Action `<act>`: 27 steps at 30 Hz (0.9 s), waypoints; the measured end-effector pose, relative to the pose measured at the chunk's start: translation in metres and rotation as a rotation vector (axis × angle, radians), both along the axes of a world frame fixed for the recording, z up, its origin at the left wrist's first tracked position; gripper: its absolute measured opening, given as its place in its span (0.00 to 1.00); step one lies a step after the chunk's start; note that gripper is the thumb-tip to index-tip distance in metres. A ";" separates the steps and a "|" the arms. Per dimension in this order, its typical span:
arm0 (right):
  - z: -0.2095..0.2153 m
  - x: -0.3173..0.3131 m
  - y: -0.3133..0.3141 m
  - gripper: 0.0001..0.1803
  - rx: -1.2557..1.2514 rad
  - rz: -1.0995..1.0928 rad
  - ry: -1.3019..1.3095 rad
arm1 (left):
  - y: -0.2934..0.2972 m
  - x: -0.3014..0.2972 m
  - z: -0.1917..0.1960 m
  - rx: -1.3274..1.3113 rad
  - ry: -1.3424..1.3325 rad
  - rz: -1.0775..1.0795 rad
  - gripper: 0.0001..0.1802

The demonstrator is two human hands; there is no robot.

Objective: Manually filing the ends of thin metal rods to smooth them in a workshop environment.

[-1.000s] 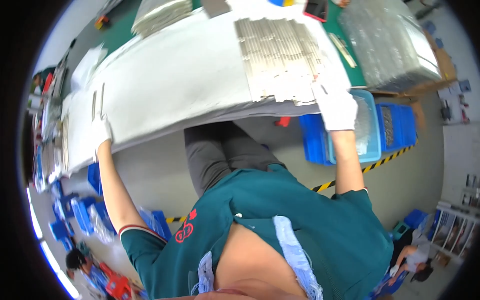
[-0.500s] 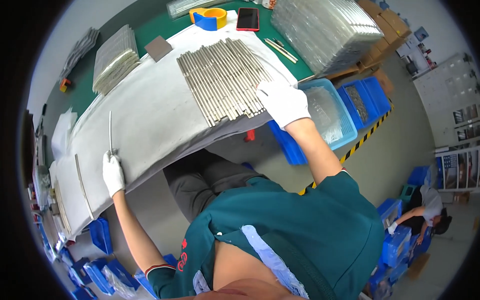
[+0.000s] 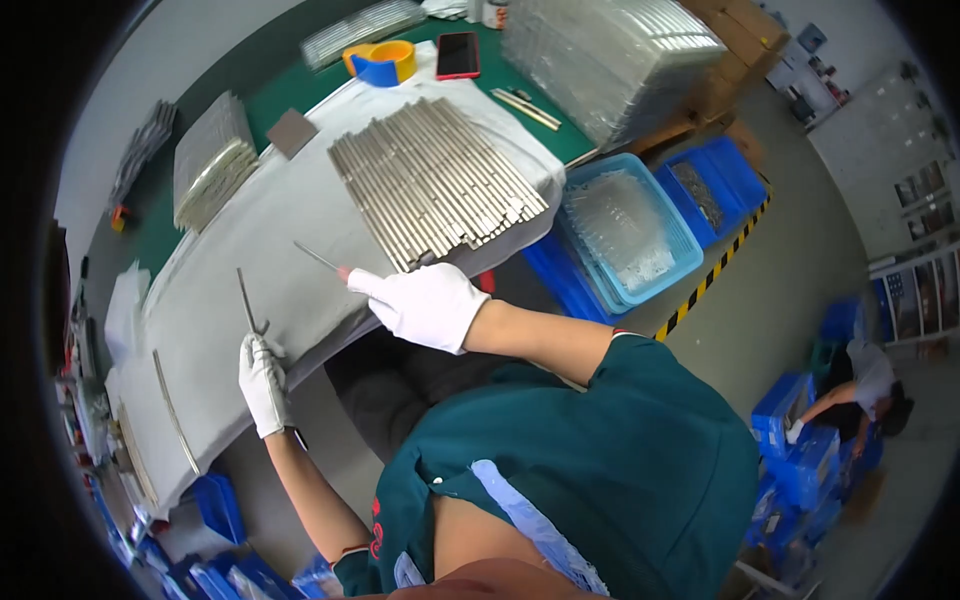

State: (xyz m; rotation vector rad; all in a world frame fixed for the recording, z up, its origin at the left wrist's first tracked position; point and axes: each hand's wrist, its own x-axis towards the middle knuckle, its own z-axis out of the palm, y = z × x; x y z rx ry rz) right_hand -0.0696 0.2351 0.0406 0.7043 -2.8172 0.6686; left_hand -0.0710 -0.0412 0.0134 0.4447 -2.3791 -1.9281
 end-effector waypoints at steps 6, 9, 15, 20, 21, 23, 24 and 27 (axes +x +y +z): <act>-0.027 0.006 0.004 0.23 0.338 0.163 0.028 | 0.037 0.040 0.026 -0.132 -0.236 -0.052 0.12; -0.032 0.007 0.004 0.25 0.350 0.099 -0.018 | 0.047 0.044 0.014 -0.259 -0.124 -0.151 0.10; -0.037 0.005 0.003 0.19 0.308 0.095 -0.112 | 0.050 0.046 0.005 0.045 -0.242 -0.131 0.11; -0.052 0.007 0.014 0.11 0.357 0.232 0.059 | 0.040 0.037 -0.007 -0.159 -0.195 -0.245 0.14; -0.051 0.005 0.017 0.11 0.357 0.240 0.057 | 0.038 0.035 -0.010 -0.148 -0.179 -0.254 0.15; -0.049 0.001 0.020 0.13 0.335 0.254 0.090 | 0.038 0.034 -0.007 -0.112 -0.239 -0.234 0.15; -0.051 -0.001 0.019 0.26 0.213 0.188 0.103 | 0.038 0.031 -0.003 -0.076 -0.291 -0.226 0.15; -0.053 -0.001 0.020 0.26 0.232 0.211 0.147 | 0.040 0.025 0.004 -0.033 -0.334 -0.217 0.15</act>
